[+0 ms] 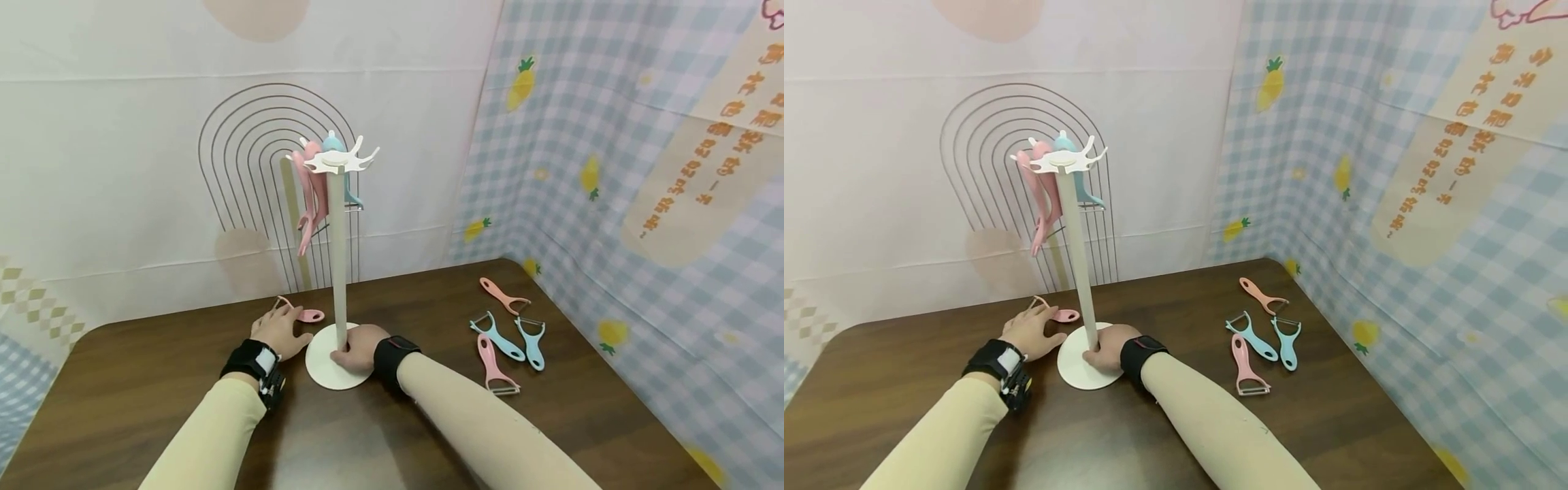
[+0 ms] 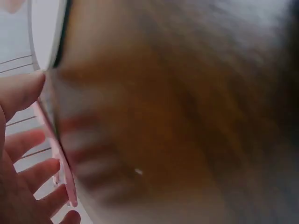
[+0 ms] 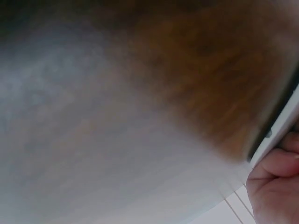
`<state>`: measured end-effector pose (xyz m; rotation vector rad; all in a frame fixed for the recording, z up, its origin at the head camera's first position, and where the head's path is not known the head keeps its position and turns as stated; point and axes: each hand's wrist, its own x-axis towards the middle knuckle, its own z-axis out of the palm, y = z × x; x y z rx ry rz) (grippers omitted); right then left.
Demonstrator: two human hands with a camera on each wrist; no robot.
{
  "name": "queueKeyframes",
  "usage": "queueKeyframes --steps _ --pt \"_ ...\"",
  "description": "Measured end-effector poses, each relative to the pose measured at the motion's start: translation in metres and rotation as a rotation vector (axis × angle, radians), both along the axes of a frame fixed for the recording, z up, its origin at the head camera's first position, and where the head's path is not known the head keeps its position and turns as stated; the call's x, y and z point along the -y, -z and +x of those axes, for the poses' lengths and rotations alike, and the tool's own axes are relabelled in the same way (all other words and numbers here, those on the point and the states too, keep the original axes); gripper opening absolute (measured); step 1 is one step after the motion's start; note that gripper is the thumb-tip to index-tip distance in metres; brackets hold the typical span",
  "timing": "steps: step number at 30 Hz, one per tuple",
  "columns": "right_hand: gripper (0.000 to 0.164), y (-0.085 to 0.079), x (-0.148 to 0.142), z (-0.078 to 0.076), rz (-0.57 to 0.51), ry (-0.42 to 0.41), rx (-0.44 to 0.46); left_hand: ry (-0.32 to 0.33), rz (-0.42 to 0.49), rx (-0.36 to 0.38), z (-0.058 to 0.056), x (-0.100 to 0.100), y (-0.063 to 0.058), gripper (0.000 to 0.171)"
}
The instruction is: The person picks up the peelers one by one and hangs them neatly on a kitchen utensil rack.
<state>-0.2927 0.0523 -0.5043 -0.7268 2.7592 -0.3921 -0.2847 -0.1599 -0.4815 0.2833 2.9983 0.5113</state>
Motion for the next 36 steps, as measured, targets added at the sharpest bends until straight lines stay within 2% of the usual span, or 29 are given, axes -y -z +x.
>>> queueKeyframes --steps 6,13,24,32,36 --pt "0.039 -0.001 0.002 -0.002 0.004 0.032 0.023 -0.022 -0.057 0.016 0.0 0.009 0.009 0.059" --pt "0.038 -0.002 0.002 -0.007 -0.001 0.021 0.037 -0.049 -0.112 -0.007 0.003 0.012 0.003 0.051" --pt "0.035 0.002 0.0 -0.001 -0.006 0.005 0.007 -0.068 -0.235 -0.027 0.019 0.006 -0.002 0.037" --pt "0.035 0.002 0.0 -0.001 -0.015 0.018 0.001 -0.022 -0.255 -0.147 0.019 0.011 -0.003 0.013" --pt "0.035 -0.001 0.001 0.0 -0.011 0.026 0.017 -0.007 -0.227 -0.173 0.019 0.015 -0.007 0.005"
